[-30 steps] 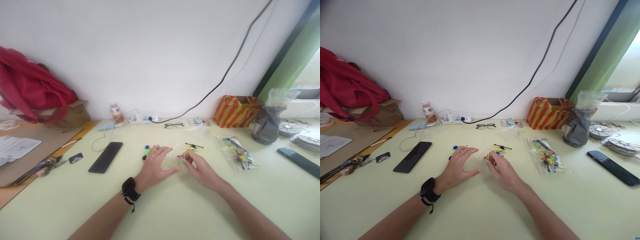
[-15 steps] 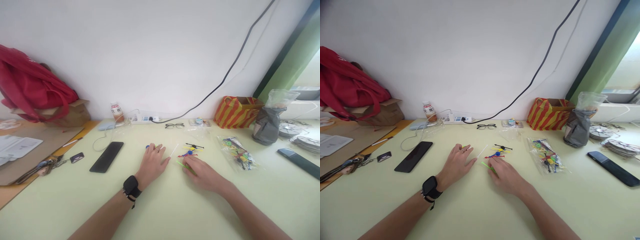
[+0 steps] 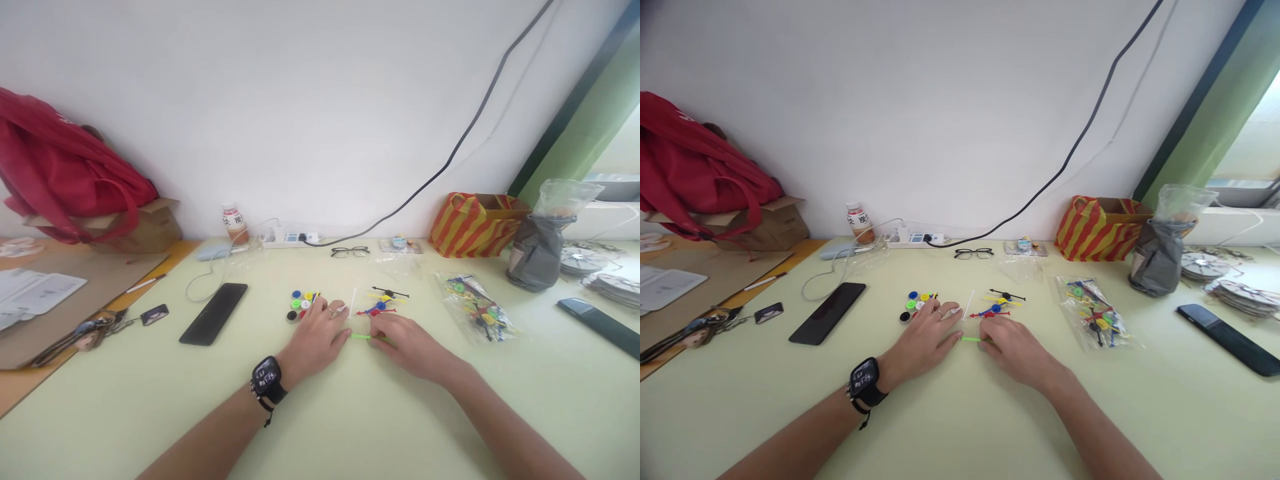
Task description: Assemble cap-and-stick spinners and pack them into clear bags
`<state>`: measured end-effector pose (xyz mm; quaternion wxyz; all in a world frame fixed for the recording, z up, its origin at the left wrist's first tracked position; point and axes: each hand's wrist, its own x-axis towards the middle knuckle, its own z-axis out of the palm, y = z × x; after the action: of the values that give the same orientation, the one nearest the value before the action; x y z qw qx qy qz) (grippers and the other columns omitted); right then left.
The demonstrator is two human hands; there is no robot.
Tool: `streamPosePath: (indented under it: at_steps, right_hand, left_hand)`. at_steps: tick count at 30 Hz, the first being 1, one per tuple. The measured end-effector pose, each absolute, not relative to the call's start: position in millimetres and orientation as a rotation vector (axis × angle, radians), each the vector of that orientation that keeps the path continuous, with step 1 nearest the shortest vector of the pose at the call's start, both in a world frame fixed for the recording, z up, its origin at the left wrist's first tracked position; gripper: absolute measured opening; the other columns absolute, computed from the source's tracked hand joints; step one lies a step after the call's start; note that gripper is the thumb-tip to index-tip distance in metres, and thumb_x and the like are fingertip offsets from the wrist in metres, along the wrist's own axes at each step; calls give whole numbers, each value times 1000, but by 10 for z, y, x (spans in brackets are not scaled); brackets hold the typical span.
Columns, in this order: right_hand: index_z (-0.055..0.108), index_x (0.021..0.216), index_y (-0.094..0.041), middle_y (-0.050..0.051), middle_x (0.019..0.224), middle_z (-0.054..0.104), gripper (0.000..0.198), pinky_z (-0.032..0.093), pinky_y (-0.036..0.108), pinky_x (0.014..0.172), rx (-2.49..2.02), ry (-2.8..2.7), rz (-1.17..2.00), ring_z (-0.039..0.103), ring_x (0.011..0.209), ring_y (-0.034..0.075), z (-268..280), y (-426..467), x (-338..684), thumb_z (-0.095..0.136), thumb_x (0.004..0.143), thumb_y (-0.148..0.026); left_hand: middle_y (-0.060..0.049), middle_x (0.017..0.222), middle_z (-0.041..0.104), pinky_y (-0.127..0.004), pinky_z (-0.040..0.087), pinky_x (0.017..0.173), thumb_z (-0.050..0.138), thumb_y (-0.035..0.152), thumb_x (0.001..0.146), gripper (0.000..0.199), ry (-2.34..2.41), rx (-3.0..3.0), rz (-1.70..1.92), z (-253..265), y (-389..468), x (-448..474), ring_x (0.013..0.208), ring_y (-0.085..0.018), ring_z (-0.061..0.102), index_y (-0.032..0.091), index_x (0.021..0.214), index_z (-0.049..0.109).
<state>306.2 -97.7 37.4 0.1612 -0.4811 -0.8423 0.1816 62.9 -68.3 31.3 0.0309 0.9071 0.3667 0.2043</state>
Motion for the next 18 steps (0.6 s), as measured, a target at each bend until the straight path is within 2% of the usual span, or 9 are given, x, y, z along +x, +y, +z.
streamPosePath:
  at_steps: [5,8,10,14,18]
  right_hand:
    - [50,85,-24,1,87,67,15,42,34,74,-1428,-2335,408,60,85,22,237,-811,3131,55,99,-22]
    - [53,84,-24,0,85,70,15,43,34,78,-1420,-2303,399,62,87,22,188,-760,3158,58,98,-24]
    - [54,84,-24,0,84,71,14,43,34,78,-1427,-2284,353,63,88,22,156,-741,3161,58,98,-24]
    - [57,84,-24,1,82,71,14,43,34,75,-1491,-2231,165,64,86,22,66,-674,3146,58,98,-25]
    - [59,86,-24,3,84,71,14,43,35,76,-1564,-2158,32,63,89,24,-13,-587,3136,56,99,-23]
  left_hand:
    - [-8,134,61,-52,43,105,53,26,102,30,1132,2787,647,299,-682,625,109,-29,52,24,131,62]
    - [-9,138,58,-51,46,100,53,28,102,36,1141,2796,630,290,-695,625,106,-29,52,27,137,61]
    - [-9,139,57,-51,47,98,52,28,103,34,1139,2805,620,296,-705,628,105,-29,52,28,134,64]
    - [-9,130,62,-51,47,98,54,28,102,24,1139,2791,638,316,-711,624,105,-29,52,25,112,75]
    - [-6,119,67,-48,47,99,55,26,101,24,1071,2718,691,300,-707,606,108,-27,54,23,87,75]
